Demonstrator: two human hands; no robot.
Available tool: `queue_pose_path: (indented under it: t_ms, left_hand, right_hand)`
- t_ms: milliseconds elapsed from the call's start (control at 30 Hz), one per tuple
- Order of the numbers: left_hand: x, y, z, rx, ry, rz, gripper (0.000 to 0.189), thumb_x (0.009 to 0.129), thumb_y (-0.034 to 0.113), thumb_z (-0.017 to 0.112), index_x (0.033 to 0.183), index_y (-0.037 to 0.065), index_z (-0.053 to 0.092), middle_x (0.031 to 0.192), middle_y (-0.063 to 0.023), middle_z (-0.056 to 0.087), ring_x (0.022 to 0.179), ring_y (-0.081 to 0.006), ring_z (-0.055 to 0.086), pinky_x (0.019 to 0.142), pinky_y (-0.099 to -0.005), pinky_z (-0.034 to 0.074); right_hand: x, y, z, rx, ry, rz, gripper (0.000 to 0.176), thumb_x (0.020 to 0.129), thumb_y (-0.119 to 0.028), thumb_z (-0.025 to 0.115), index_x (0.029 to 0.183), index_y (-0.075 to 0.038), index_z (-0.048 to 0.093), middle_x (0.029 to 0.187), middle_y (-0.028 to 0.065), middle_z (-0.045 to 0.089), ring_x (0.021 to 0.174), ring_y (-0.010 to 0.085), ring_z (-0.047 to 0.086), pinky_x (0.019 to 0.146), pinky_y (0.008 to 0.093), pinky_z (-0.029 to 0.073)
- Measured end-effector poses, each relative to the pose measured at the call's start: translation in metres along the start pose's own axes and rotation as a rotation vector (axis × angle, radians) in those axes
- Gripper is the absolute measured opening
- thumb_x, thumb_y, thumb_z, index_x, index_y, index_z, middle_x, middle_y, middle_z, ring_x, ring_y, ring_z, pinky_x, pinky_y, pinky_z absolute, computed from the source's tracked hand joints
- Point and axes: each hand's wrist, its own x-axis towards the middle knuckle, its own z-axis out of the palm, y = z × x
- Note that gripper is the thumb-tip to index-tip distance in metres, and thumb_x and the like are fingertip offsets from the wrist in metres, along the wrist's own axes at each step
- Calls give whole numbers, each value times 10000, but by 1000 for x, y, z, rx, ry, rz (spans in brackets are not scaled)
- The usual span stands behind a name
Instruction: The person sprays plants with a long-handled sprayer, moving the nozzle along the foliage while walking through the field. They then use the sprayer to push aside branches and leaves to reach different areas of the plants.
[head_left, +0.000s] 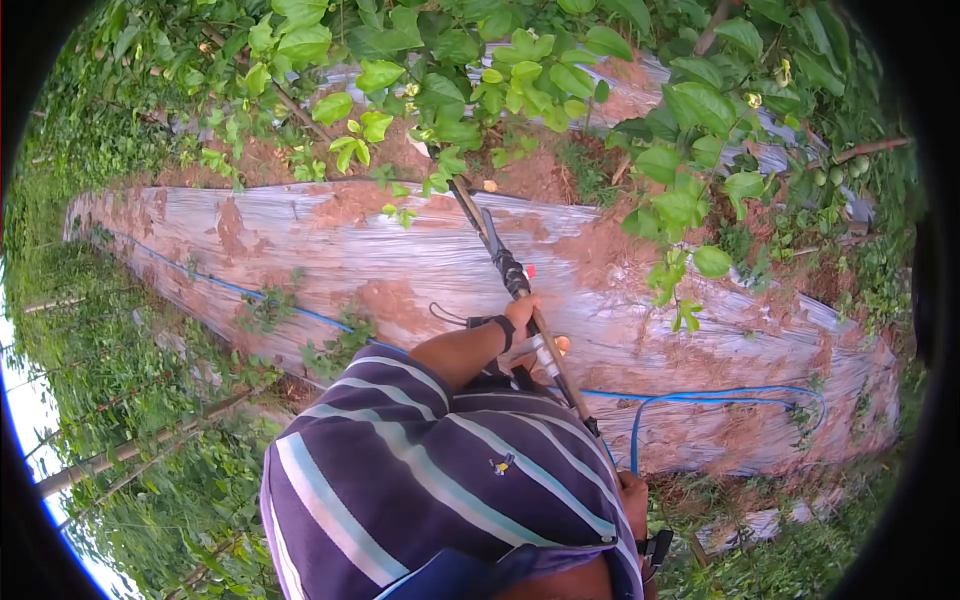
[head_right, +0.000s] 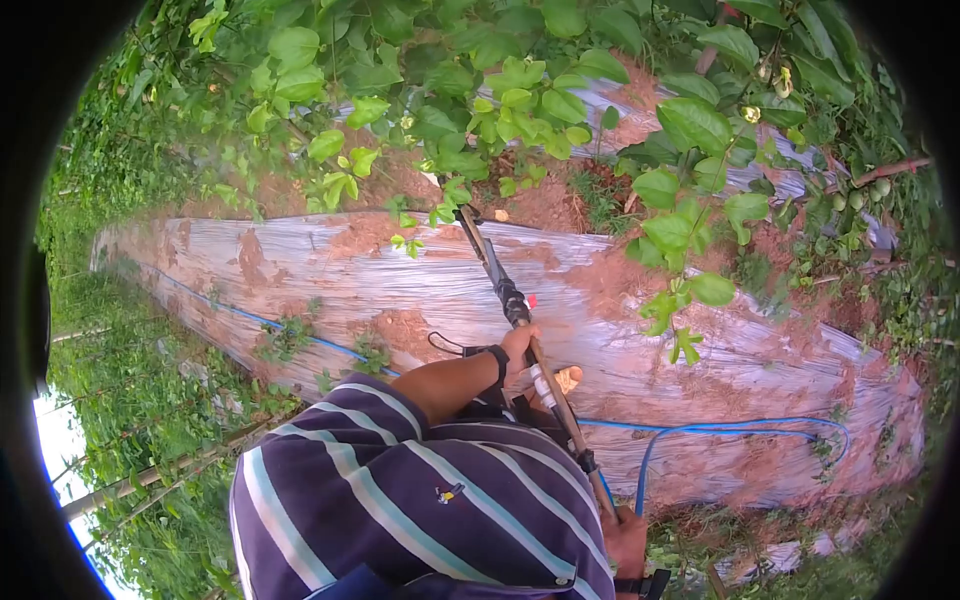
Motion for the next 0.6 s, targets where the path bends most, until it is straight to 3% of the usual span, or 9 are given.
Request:
queue_pose_path:
  t_ms: [167,600]
  left_hand:
    - [-10,6,-13,72,31,-55,242,743,117,657,926,53,512,810,-92,490,728,-264,540,636,-451,501]
    - [4,5,-55,132,-11,-95,180,797,144,654,910,79,531,796,-58,514,697,-230,557,617,-430,512]
  right_hand:
    - [-14,5,18,-47,-9,-34,286,833,-188,649,702,29,517,566,156,428,567,131,367,497,361,357]
    - [-31,-16,50,-20,-26,11,240,807,-169,658,711,12,534,568,135,451,577,122,390,498,358,358]
